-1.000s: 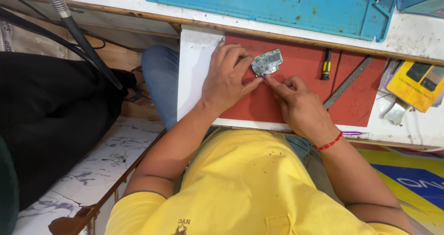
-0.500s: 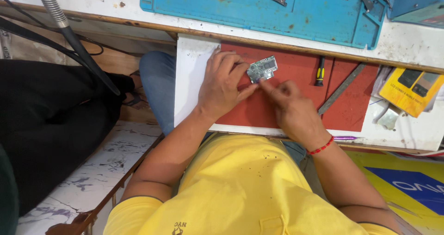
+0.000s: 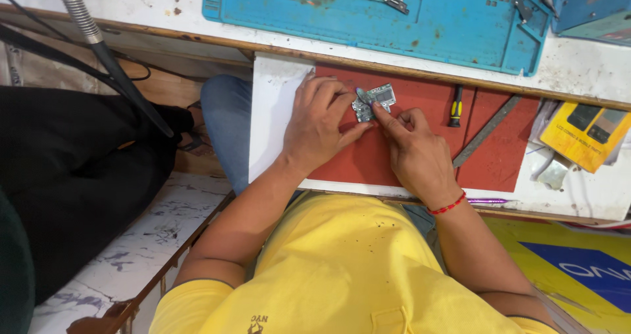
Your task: The person cleans a small circuit board by repeatedly rubbing its surface with a toothbrush and then using a handheld air blower to remove debris. The board is held in place on a red mat while the person works on it.
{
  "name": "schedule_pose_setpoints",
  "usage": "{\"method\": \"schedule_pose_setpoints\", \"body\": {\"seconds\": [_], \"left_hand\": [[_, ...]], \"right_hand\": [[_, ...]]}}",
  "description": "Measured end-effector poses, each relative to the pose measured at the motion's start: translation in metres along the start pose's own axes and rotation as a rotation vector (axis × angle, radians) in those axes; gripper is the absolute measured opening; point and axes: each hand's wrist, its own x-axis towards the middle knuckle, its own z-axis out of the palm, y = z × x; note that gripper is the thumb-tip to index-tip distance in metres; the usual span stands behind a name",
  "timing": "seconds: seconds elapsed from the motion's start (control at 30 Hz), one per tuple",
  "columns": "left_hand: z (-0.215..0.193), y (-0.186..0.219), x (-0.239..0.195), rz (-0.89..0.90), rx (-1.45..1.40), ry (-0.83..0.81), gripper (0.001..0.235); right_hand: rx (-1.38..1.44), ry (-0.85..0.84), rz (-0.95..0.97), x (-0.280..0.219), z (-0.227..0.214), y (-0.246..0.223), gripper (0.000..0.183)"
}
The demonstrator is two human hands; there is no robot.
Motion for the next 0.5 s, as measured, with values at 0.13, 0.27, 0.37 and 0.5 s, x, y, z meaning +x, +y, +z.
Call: {"method": "schedule_pose_setpoints", "body": {"seconds": [0.13, 0.27, 0.37, 0.5], "left_hand": [[0.0, -0.002, -0.001, 0.007, 0.021, 0.01, 0.051], [0.005, -0.002, -0.002, 0.03, 0.021, 0.004, 0.051], [0.007, -0.001, -0.005, 0.032, 0.04, 0.002, 0.05], [0.005, -0.003, -0.003, 0.04, 0.033, 0.015, 0.05]], "right_hand": [[-0.057, -0.022, 0.017, 0.0, 0.002, -0.004, 0.055], [-0.044, 0.027, 0.029, 0.0, -0.006, 0.005, 0.056], [-0.005, 0.023, -0.039, 0.001, -0.013, 0.009, 0.058], [0.054, -0.119, -0.034, 0.003, -0.02, 0.003, 0.059]]}}
